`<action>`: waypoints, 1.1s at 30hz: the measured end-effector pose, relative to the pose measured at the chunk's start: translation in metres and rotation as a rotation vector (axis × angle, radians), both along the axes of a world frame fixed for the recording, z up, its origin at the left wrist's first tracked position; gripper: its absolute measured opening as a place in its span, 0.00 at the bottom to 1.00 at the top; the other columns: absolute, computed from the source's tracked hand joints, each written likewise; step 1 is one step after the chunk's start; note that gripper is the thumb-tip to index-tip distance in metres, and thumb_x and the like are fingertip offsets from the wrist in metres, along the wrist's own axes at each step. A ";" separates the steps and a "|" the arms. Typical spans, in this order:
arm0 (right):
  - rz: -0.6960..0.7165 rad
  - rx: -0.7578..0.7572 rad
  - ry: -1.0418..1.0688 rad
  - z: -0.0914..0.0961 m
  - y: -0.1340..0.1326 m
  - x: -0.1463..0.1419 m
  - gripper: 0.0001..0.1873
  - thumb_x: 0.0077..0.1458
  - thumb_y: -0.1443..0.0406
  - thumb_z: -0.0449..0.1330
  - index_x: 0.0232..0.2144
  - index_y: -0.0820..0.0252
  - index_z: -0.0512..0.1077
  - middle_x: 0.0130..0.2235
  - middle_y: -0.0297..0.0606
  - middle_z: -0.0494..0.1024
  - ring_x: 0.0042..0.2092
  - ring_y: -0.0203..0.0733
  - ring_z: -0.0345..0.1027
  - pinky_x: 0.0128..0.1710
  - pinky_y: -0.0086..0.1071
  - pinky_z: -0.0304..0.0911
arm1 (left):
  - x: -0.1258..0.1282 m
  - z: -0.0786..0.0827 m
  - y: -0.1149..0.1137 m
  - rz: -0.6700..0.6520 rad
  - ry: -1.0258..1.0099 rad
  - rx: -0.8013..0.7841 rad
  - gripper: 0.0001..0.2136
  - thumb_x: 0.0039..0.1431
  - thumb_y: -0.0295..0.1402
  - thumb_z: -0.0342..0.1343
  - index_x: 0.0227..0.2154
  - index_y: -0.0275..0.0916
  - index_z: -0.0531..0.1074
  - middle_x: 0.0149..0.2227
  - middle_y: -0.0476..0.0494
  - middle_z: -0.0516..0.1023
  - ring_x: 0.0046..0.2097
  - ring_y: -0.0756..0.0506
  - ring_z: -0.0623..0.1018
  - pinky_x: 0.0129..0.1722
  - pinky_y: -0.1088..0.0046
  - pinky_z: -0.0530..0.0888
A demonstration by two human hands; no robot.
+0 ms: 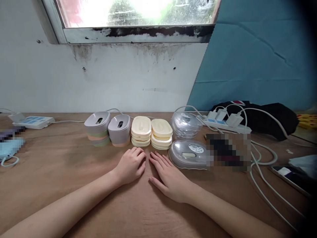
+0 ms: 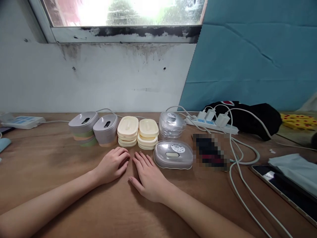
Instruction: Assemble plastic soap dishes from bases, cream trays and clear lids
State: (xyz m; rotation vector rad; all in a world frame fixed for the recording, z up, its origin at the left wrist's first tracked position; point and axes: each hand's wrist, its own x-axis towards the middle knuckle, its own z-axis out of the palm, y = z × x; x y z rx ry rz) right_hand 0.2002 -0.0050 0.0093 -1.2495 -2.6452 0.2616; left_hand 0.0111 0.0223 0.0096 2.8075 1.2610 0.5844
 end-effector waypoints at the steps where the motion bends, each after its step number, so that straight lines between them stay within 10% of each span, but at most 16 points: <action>1: -0.005 0.000 0.011 0.001 0.000 0.000 0.31 0.58 0.53 0.47 0.56 0.71 0.56 0.62 0.54 0.52 0.63 0.54 0.43 0.59 0.50 0.45 | 0.001 0.000 0.001 0.011 -0.006 0.021 0.07 0.56 0.28 0.46 0.35 0.35 0.69 0.39 0.39 0.71 0.41 0.42 0.70 0.41 0.65 0.69; 7: -0.033 0.020 0.047 0.005 0.000 -0.002 0.22 0.57 0.58 0.49 0.48 0.69 0.64 0.59 0.56 0.58 0.60 0.55 0.49 0.57 0.50 0.50 | 0.006 0.028 0.023 0.228 0.022 0.347 0.12 0.57 0.29 0.48 0.44 0.33 0.65 0.47 0.34 0.68 0.47 0.37 0.67 0.42 0.61 0.65; 21: -0.013 0.046 0.147 -0.002 0.002 -0.002 0.18 0.55 0.62 0.52 0.46 0.67 0.63 0.56 0.57 0.60 0.58 0.56 0.52 0.55 0.51 0.53 | 0.015 0.055 0.056 0.281 0.096 0.292 0.06 0.53 0.28 0.56 0.35 0.37 0.70 0.40 0.41 0.72 0.42 0.40 0.70 0.40 0.64 0.65; 28: 0.078 0.596 0.827 0.013 -0.006 0.011 0.19 0.51 0.75 0.49 0.46 0.56 0.59 0.43 0.43 0.64 0.46 0.46 0.61 0.46 0.46 0.61 | -0.025 0.071 0.015 -0.108 -0.045 0.347 0.03 0.58 0.28 0.51 0.34 0.38 0.69 0.39 0.43 0.69 0.37 0.47 0.70 0.36 0.71 0.66; 33: 0.160 0.583 0.675 0.022 -0.006 0.018 0.21 0.51 0.73 0.51 0.48 0.57 0.58 0.46 0.45 0.62 0.49 0.49 0.59 0.48 0.48 0.60 | -0.049 0.044 -0.021 -0.369 0.075 0.223 0.05 0.60 0.26 0.49 0.36 0.40 0.67 0.38 0.44 0.69 0.34 0.49 0.68 0.33 0.73 0.65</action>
